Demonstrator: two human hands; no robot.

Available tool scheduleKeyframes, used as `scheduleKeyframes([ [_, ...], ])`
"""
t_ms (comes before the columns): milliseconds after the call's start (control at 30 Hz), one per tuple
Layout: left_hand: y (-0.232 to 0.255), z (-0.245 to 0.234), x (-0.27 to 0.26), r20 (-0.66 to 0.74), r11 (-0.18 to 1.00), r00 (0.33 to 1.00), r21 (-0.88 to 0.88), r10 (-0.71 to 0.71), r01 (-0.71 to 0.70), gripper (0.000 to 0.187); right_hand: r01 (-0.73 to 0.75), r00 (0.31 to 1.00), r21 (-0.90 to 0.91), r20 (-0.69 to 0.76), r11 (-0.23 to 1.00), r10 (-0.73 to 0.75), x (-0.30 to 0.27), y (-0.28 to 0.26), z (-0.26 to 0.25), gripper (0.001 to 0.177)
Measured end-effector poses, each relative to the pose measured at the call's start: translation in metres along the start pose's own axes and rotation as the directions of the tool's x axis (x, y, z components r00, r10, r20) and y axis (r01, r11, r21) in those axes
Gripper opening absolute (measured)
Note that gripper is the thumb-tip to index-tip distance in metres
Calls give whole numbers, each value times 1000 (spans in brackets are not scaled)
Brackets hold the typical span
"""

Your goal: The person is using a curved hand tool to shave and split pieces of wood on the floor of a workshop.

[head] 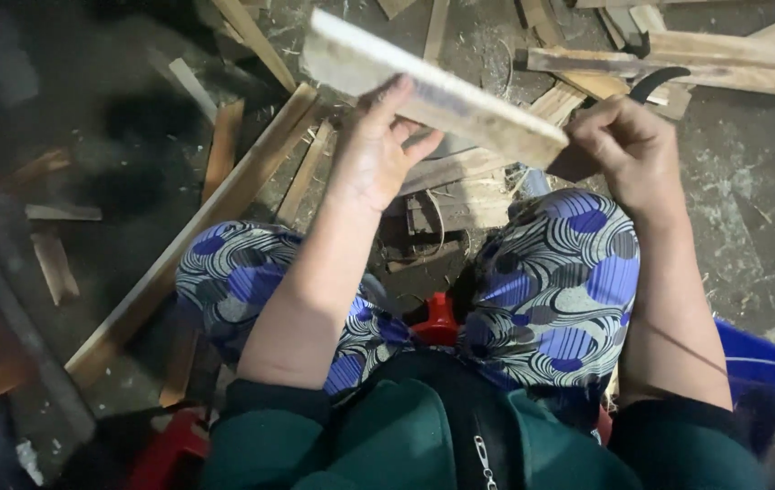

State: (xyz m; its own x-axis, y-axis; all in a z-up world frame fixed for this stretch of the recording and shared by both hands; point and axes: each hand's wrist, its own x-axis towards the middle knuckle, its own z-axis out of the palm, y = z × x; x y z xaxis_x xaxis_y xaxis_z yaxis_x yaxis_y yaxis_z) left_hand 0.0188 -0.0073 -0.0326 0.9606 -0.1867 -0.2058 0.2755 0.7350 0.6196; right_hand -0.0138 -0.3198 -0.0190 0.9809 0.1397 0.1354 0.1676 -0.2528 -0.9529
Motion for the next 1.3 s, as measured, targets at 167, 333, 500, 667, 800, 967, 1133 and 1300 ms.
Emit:
scheduleKeyframes([
  [167,-12,-5,2,128,986,987,-145,102,-83,32,-45,998,-133,-46,990,39,1,-9,4,5],
  [333,-15,13,-8,104,941,936,-8,336,-337,30,-22,996,-264,76,964,44,5,-19,9,4],
  [500,-4,0,-3,116,912,904,-69,410,-405,36,-31,997,-224,60,974,45,2,-20,4,32],
  [667,23,12,-11,174,889,872,-91,457,-448,50,67,997,-262,-7,963,-72,6,-23,8,15],
  [800,40,16,-14,136,843,832,-69,538,-534,41,83,996,-487,14,869,-87,7,-28,10,33],
  [967,48,10,-16,149,815,801,-122,579,-566,33,155,988,-496,60,854,-145,8,-30,14,49],
  [1133,47,16,-21,49,848,851,-132,522,-513,21,396,908,-627,156,671,-389,16,-29,17,42],
  [1300,39,17,-17,-14,853,863,-148,505,-501,19,491,826,-676,163,549,-539,14,-31,17,16],
])
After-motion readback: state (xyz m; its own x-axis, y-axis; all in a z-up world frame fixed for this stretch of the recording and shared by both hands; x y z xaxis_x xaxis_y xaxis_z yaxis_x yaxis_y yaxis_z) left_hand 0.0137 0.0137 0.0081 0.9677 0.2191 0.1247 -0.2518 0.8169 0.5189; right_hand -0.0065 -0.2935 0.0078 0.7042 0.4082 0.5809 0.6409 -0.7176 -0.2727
